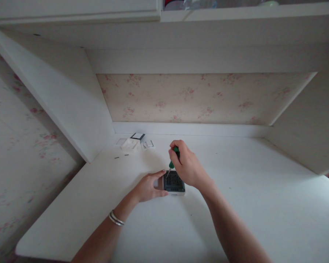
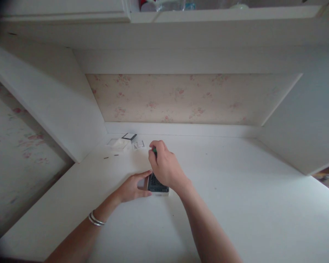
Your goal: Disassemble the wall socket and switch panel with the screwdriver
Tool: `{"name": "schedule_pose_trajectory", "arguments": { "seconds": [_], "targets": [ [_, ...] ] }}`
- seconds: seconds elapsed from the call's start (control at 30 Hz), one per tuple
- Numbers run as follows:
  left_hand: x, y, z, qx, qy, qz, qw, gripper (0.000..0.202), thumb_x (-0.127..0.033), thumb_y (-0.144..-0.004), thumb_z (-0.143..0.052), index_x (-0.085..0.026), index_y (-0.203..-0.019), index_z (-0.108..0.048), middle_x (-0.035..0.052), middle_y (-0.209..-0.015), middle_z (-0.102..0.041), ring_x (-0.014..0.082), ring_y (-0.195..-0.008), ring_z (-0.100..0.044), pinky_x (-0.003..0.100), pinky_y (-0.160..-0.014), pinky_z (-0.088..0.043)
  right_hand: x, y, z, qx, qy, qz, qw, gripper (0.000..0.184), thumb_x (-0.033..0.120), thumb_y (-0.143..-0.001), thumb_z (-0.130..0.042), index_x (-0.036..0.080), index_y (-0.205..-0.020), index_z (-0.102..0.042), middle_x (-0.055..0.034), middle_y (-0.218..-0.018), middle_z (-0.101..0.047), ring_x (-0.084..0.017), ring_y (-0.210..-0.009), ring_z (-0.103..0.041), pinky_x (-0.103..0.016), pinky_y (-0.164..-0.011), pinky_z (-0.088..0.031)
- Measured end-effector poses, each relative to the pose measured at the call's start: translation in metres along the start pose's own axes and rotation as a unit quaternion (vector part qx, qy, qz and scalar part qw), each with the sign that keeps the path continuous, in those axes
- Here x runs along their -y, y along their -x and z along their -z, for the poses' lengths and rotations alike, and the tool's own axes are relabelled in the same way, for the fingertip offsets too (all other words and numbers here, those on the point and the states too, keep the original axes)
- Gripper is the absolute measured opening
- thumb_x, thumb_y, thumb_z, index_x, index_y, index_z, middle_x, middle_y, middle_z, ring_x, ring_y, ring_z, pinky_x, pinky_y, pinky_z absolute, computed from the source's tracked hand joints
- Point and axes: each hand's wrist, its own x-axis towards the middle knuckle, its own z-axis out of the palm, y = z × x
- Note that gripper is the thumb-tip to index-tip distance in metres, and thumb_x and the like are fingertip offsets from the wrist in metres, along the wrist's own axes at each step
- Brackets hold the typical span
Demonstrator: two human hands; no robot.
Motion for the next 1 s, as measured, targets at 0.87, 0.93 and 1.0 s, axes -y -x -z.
{"name": "schedule_pose_trajectory", "arguments": {
  "seconds": [0.87, 0.93, 1.0],
  "targets": [
    [-0.003, 0.0, 0.001, -0.011, 0.004, -0.01, 1.0, 0.08, -0.041, -0.06, -0.078, -0.022, -0.132, -0.048, 0.0059, -0.135, -0.051, 0.0267, -0.124, -0.047, 0.041, -0.109, -0.033, 0.009, -0.008, 0.005, -0.013, 0.097, -0.064, 0.993, 0.023, 0.038, -0.089, -0.039, 0.02, -0.097, -0.051, -0.006, -0.099, -0.059, -0.017, -0.078, -0.059, -0.029, -0.071, -0.041],
    [-0.002, 0.001, 0.001, -0.014, -0.006, -0.004, 1.0, 0.08, -0.043, -0.06, -0.078, -0.021, -0.132, -0.049, 0.006, -0.135, -0.051, 0.0263, -0.123, -0.048, 0.039, -0.108, -0.034, 0.014, -0.016, 0.011, 0.004, 0.215, -0.09, 0.973, 0.043, 0.055, -0.089, -0.033, 0.019, -0.092, -0.057, -0.0097, -0.099, -0.06, -0.02, -0.077, -0.061, -0.032, -0.069, -0.042],
    [-0.001, 0.001, 0.001, -0.016, -0.009, 0.003, 1.0, 0.08, -0.043, -0.06, -0.078, -0.021, -0.131, -0.05, 0.0062, -0.135, -0.051, 0.0265, -0.123, -0.048, 0.039, -0.108, -0.034, 0.019, -0.027, 0.018, 0.062, 0.308, -0.096, 0.944, 0.06, 0.065, -0.087, -0.025, 0.018, -0.091, -0.062, -0.0127, -0.092, -0.063, -0.026, -0.08, -0.062, -0.035, -0.069, -0.042]
  ]
}}
